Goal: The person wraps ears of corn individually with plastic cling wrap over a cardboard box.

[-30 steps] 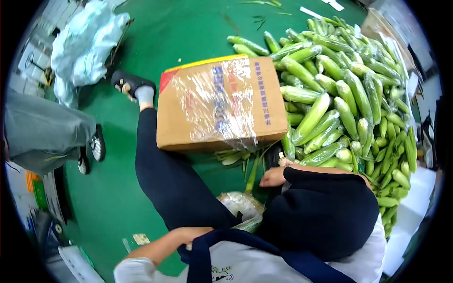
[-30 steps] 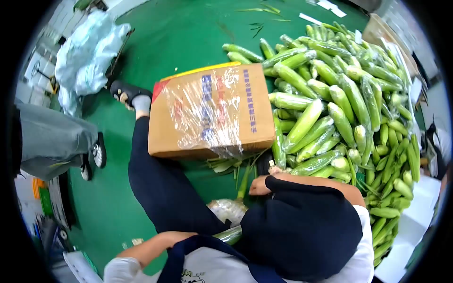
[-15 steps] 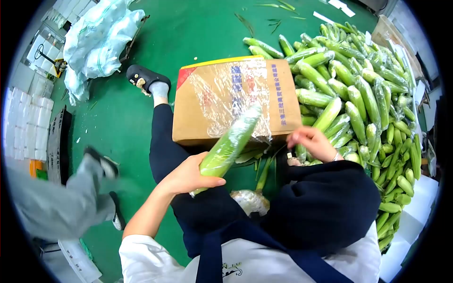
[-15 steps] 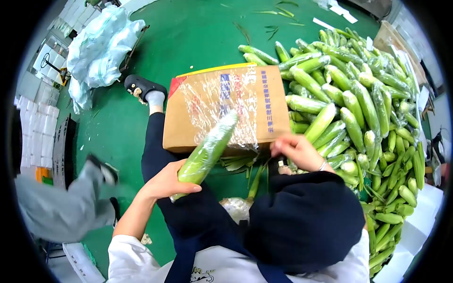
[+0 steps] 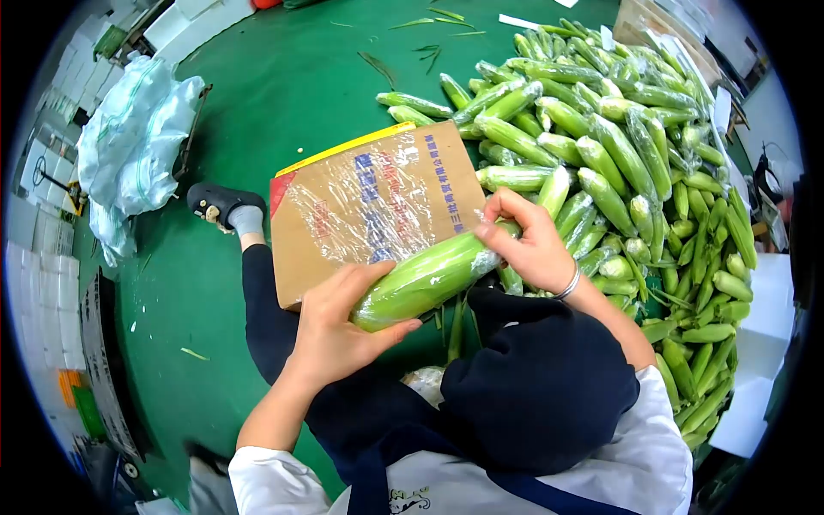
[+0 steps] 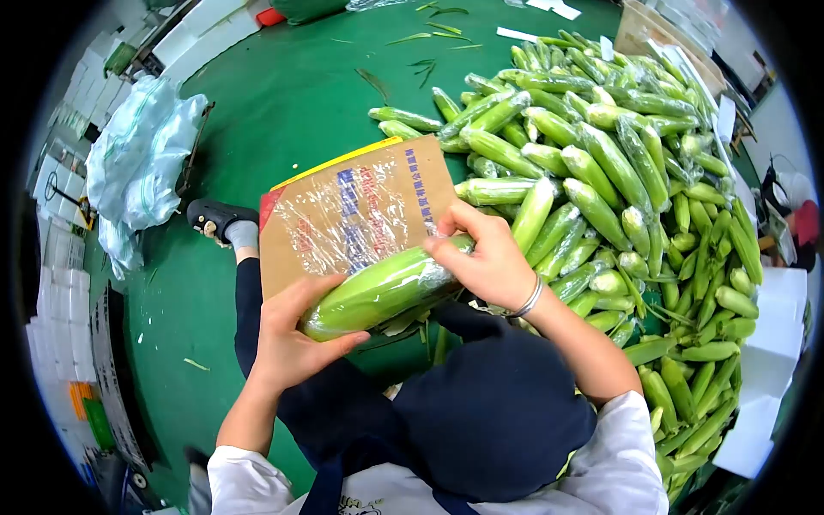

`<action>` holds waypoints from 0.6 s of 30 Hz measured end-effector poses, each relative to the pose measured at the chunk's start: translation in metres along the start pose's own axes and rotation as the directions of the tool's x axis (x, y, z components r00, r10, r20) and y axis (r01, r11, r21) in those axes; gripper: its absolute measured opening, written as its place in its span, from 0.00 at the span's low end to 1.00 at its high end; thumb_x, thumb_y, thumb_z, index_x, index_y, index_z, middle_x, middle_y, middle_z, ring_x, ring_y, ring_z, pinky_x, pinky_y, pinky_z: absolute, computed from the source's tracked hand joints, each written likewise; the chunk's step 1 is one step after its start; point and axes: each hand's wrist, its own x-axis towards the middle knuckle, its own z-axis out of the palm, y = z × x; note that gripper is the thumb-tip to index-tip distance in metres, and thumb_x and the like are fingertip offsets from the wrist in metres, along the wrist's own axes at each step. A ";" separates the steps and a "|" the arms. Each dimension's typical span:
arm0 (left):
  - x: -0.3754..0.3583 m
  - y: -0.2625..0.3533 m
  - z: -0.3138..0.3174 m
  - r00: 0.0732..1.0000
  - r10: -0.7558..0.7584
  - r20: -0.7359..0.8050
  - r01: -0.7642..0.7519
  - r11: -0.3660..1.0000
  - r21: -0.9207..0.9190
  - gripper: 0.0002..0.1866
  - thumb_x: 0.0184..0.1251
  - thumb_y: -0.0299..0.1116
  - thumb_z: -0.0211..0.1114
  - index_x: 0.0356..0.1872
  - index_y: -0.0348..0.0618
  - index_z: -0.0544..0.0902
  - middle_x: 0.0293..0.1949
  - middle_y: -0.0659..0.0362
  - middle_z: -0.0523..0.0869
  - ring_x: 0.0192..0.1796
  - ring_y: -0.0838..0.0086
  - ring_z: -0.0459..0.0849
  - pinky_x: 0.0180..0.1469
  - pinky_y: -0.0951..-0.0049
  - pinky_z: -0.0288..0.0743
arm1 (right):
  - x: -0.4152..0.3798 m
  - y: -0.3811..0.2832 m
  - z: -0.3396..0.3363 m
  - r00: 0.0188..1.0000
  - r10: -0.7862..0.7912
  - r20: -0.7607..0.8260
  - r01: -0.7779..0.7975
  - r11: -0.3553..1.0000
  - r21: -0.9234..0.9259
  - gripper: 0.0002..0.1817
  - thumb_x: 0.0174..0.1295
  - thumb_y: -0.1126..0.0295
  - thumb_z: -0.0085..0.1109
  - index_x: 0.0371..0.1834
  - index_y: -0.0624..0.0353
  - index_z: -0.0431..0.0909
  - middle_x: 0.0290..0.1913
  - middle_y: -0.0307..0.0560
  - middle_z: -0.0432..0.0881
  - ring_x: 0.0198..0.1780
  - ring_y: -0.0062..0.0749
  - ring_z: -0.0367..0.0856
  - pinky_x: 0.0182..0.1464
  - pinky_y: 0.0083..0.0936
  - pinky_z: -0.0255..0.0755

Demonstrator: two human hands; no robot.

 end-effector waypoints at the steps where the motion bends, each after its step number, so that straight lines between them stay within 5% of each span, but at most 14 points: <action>1: 0.003 0.000 0.003 1.000 0.001 0.016 -0.001 1.000 -0.003 0.28 0.44 0.32 0.80 0.49 0.38 0.81 0.38 0.51 0.85 0.41 0.58 0.86 0.42 0.67 0.79 | 0.001 -0.002 -0.003 0.985 -0.169 0.014 0.169 0.968 -0.185 0.12 0.60 0.66 0.66 0.33 0.65 0.76 0.32 0.47 0.82 0.30 0.25 0.80 0.37 0.25 0.74; 4: 0.011 -0.001 0.013 0.994 -0.104 0.042 0.108 0.987 -0.121 0.24 0.49 0.35 0.79 0.47 0.38 0.82 0.37 0.50 0.86 0.39 0.58 0.86 0.41 0.67 0.79 | -0.003 -0.020 -0.012 0.998 -0.027 0.063 0.037 0.987 -0.157 0.15 0.57 0.64 0.69 0.30 0.66 0.77 0.30 0.50 0.82 0.31 0.25 0.81 0.35 0.24 0.74; 6: 0.018 -0.005 0.020 0.940 -0.260 0.220 0.289 0.951 -0.111 0.21 0.55 0.41 0.75 0.45 0.37 0.82 0.34 0.49 0.86 0.37 0.56 0.87 0.41 0.65 0.79 | -0.007 -0.022 -0.011 1.000 0.007 0.027 -0.003 0.988 -0.154 0.15 0.55 0.64 0.71 0.28 0.65 0.78 0.28 0.49 0.82 0.29 0.30 0.82 0.34 0.26 0.74; 8: 0.028 -0.006 0.026 0.918 -0.230 0.322 0.269 0.959 -0.082 0.21 0.57 0.43 0.73 0.45 0.37 0.83 0.33 0.49 0.86 0.36 0.56 0.87 0.41 0.64 0.79 | -0.010 -0.022 -0.008 0.973 -0.229 0.011 0.220 0.923 -0.315 0.13 0.53 0.65 0.71 0.28 0.64 0.79 0.27 0.50 0.81 0.28 0.37 0.82 0.33 0.28 0.74; 13: 0.034 -0.011 0.039 0.846 -0.227 0.483 0.320 0.940 -0.118 0.22 0.59 0.45 0.71 0.45 0.37 0.83 0.34 0.48 0.87 0.37 0.55 0.87 0.42 0.64 0.78 | -0.013 -0.005 -0.024 0.990 -0.128 0.051 0.138 0.923 -0.360 0.16 0.54 0.59 0.70 0.27 0.61 0.79 0.28 0.51 0.81 0.31 0.46 0.83 0.33 0.32 0.75; 15: 0.037 -0.011 0.045 0.866 -0.192 0.462 0.271 0.956 -0.111 0.19 0.60 0.42 0.71 0.44 0.38 0.83 0.35 0.49 0.87 0.38 0.60 0.87 0.43 0.65 0.78 | -0.017 0.006 -0.038 0.918 -0.080 0.389 0.326 0.710 -0.624 0.17 0.55 0.56 0.70 0.34 0.59 0.82 0.31 0.50 0.83 0.32 0.44 0.83 0.34 0.33 0.76; 18: 0.042 -0.008 0.051 0.854 -0.223 0.469 0.335 0.927 -0.169 0.17 0.60 0.39 0.71 0.45 0.38 0.84 0.36 0.53 0.87 0.39 0.69 0.86 0.43 0.68 0.78 | -0.044 0.034 -0.041 0.867 0.038 0.497 0.213 0.873 -0.438 0.31 0.50 0.41 0.70 0.44 0.57 0.78 0.36 0.53 0.84 0.38 0.52 0.83 0.39 0.39 0.77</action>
